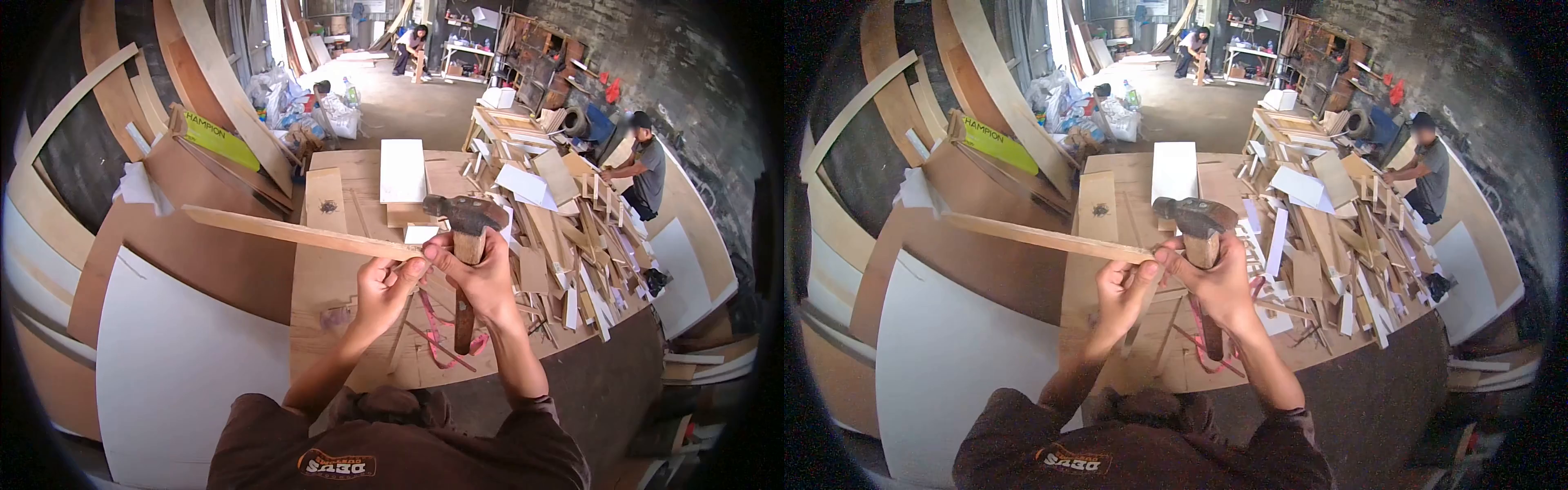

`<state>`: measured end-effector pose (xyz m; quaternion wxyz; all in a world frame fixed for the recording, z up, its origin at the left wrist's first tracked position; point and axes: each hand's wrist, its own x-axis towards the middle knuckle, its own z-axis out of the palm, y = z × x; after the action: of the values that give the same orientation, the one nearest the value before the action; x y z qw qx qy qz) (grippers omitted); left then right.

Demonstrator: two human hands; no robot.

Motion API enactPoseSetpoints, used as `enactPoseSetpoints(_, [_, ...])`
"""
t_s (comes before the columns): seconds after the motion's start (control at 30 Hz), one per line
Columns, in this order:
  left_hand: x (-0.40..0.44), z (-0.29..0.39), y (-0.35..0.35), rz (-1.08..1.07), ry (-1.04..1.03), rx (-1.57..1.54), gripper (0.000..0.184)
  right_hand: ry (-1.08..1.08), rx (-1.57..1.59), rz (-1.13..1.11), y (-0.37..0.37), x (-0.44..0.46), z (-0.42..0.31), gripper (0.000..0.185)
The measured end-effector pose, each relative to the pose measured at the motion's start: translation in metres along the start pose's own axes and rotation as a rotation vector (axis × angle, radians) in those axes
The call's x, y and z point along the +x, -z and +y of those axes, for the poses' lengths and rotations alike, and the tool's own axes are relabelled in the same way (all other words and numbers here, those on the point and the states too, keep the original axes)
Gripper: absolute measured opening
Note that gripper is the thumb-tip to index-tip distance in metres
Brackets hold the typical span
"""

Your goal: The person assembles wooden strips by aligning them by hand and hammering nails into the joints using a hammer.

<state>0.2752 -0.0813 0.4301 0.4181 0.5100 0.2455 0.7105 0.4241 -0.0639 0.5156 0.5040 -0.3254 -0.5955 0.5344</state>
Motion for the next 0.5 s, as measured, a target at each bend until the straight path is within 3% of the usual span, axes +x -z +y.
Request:
enactPoseSetpoints(0.13, [0.0,0.002,0.007,-0.004,-0.002,-0.021,0.022,0.13,-0.133,0.001,-0.004,-0.005,0.008,0.021])
enactPoseSetpoints(0.27, [0.002,-0.006,0.011,-0.008,-0.012,-0.004,0.022,0.142,-0.088,0.049,-0.008,-0.005,0.008,0.024])
enactPoseSetpoints(0.37, [0.006,-0.009,0.006,0.099,-0.065,-0.063,0.027,0.071,-0.248,0.014,-0.001,0.002,0.003,0.023])
enactPoseSetpoints(0.5, [0.009,-0.012,0.003,0.106,-0.082,0.01,0.029,0.037,-0.034,0.016,0.001,0.008,0.007,0.02])
